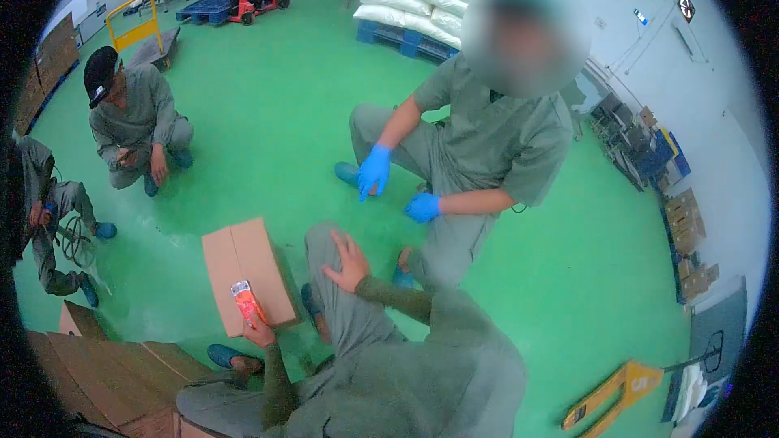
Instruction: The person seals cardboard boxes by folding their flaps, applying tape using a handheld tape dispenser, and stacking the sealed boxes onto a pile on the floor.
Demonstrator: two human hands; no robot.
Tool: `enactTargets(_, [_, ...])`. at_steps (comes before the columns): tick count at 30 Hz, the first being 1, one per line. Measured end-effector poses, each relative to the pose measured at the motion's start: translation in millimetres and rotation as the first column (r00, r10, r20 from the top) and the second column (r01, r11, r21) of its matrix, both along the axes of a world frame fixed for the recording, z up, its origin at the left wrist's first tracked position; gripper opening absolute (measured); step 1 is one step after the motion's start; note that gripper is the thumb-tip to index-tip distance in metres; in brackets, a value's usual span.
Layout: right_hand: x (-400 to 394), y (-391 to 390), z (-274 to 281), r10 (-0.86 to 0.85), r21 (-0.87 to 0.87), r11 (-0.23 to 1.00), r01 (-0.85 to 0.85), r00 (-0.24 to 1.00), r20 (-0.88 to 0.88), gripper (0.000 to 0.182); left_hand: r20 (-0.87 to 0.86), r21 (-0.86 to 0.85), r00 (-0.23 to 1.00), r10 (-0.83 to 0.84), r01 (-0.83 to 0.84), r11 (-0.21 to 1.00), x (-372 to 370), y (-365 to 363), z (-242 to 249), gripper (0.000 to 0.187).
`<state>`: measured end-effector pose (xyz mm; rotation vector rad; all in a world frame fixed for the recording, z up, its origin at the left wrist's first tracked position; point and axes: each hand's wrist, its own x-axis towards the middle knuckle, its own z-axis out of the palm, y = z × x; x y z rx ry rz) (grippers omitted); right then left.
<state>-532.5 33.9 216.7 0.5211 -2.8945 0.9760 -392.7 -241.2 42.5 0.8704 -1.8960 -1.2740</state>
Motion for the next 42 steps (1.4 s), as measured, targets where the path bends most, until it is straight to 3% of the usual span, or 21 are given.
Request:
enactTargets(8, [0.1, 1.1, 4.2, -0.025, -0.024, 0.999, 0.025, 0.999, 0.02, 0.092, -0.073, 0.036, 0.997, -0.008, 0.01, 0.999, -3.0, 2.8, 10.2, 0.043])
enactTargets(11, [-0.3, 2.8, -1.6, -0.028, -0.032, 0.999, 0.027, 0.999, -0.023, 0.092, 0.01, -0.023, 1.0, -0.021, 0.021, 1.0, -0.8, -1.6, 8.8, 0.043])
enactTargets(14, [-0.3, 3.2, -2.7, -0.035, -0.033, 0.999, 0.034, 0.999, -0.017, 0.092, -0.06, -0.009, 0.998, 0.013, -0.013, 1.0, -2.6, 4.7, 14.5, 0.042])
enactTargets(23, [1.9, 0.6, 1.7, -0.047, -0.018, 0.999, 0.047, 0.999, -0.013, 0.091, 0.011, -0.009, 1.0, -0.025, 0.025, 1.0, 2.6, -1.2, 5.1, 0.043])
enactTargets(29, [-1.4, 3.1, -4.9, -0.027, -0.038, 0.999, 0.025, 0.999, -0.028, 0.09, -0.014, -0.023, 1.0, -0.008, 0.007, 1.0, 0.3, -2.5, -6.9, 0.044])
enactTargets(32, [-1.1, 1.3, -1.9, -0.023, -0.04, 0.999, 0.022, 0.999, -0.037, 0.091, -0.026, -0.05, 1.0, 0.006, -0.008, 0.999, -0.9, 2.3, 10.6, 0.043])
enactTargets(33, [-2.1, 1.7, -4.8, -0.018, -0.055, 0.998, 0.015, 0.999, -0.049, 0.091, -0.128, 0.049, 0.992, 0.001, 0.006, 0.999, -3.8, 0.8, -9.0, 0.043])
enactTargets(34, [-4.8, 3.2, -10.0, -0.009, -0.069, 0.998, 0.006, 0.998, -0.054, 0.092, -0.131, 0.004, 0.991, -0.009, 0.009, 1.0, -3.0, -0.4, -5.7, 0.043])
enactTargets(42, [-2.3, -1.3, -2.3, 0.003, -0.044, 0.999, -0.006, 0.998, -0.067, 0.093, 0.077, 0.017, 0.997, -0.021, 0.02, 1.0, 2.4, -5.3, -16.9, 0.044])
